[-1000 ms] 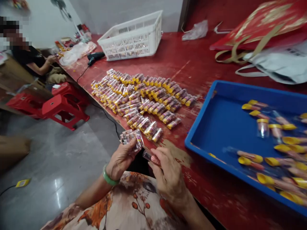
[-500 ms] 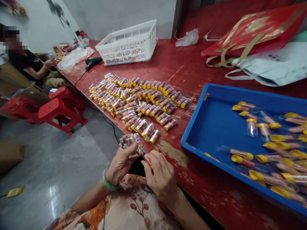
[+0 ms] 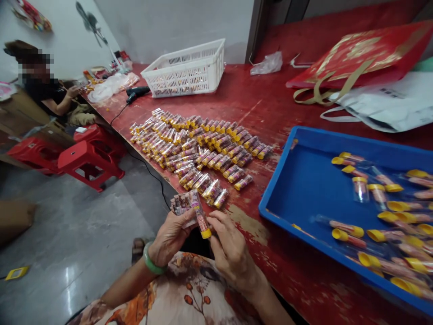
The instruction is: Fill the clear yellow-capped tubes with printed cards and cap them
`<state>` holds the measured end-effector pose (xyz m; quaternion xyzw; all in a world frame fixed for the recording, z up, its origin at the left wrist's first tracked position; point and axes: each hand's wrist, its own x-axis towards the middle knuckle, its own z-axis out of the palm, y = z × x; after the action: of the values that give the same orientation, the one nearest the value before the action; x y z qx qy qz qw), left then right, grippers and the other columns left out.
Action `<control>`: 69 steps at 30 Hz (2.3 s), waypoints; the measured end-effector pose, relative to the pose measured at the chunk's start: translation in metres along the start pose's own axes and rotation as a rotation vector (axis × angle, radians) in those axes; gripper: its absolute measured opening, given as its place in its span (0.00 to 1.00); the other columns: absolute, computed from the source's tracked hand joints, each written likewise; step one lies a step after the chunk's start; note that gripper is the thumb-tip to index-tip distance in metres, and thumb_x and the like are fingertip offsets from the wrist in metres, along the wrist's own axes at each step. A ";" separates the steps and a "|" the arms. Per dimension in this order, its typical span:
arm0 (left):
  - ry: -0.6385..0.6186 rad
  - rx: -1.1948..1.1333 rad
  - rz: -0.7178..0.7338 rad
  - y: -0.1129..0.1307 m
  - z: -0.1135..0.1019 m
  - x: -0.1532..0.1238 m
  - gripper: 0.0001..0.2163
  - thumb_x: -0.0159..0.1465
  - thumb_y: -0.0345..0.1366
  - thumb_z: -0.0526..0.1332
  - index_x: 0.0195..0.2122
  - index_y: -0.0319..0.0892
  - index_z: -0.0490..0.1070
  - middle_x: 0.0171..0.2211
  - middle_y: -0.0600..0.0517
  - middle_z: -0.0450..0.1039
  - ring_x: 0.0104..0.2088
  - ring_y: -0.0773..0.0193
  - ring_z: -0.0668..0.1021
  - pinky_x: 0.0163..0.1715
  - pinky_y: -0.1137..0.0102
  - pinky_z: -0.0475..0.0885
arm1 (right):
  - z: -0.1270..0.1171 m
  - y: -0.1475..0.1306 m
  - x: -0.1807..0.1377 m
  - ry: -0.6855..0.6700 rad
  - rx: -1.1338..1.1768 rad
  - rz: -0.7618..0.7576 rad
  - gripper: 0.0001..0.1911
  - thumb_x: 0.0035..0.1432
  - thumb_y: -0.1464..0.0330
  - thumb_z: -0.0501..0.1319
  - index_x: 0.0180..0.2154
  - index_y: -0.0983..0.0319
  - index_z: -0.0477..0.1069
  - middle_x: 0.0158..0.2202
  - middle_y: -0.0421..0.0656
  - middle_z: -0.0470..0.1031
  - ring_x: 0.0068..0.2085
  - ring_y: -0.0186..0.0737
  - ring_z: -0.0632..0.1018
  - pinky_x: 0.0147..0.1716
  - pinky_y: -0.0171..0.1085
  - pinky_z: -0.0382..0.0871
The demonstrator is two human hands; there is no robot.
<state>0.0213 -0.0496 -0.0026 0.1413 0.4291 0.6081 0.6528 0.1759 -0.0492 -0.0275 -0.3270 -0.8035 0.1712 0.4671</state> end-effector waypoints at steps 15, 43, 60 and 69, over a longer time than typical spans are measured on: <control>0.000 0.047 -0.090 -0.010 0.012 -0.023 0.18 0.42 0.31 0.76 0.35 0.37 0.77 0.32 0.50 0.79 0.31 0.65 0.78 0.35 0.71 0.73 | 0.011 -0.016 -0.003 0.315 -0.112 0.100 0.15 0.55 0.79 0.58 0.43 0.60 0.69 0.39 0.48 0.77 0.39 0.41 0.80 0.37 0.40 0.77; -0.087 0.153 -0.070 -0.016 -0.003 -0.012 0.21 0.40 0.29 0.76 0.37 0.35 0.79 0.32 0.49 0.78 0.31 0.66 0.77 0.37 0.71 0.71 | -0.013 0.002 0.003 0.079 0.326 0.578 0.13 0.57 0.62 0.62 0.43 0.61 0.71 0.37 0.46 0.79 0.34 0.41 0.80 0.29 0.33 0.76; -0.209 0.003 -0.201 -0.001 -0.015 0.005 0.18 0.48 0.27 0.73 0.41 0.37 0.77 0.37 0.48 0.79 0.34 0.65 0.78 0.39 0.71 0.73 | -0.004 -0.017 0.024 -0.039 -0.288 -0.068 0.18 0.56 0.79 0.57 0.49 0.66 0.69 0.46 0.54 0.73 0.46 0.45 0.75 0.42 0.43 0.75; -0.169 0.029 -0.172 0.007 -0.017 0.002 0.17 0.44 0.27 0.74 0.37 0.37 0.77 0.34 0.49 0.78 0.32 0.65 0.77 0.38 0.70 0.73 | 0.016 -0.019 0.014 -0.042 -0.550 -0.235 0.16 0.58 0.77 0.57 0.49 0.70 0.69 0.44 0.58 0.76 0.43 0.47 0.78 0.39 0.43 0.77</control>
<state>0.0040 -0.0525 -0.0087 0.1640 0.3918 0.5295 0.7343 0.1507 -0.0523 -0.0154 -0.3424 -0.8616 -0.1010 0.3608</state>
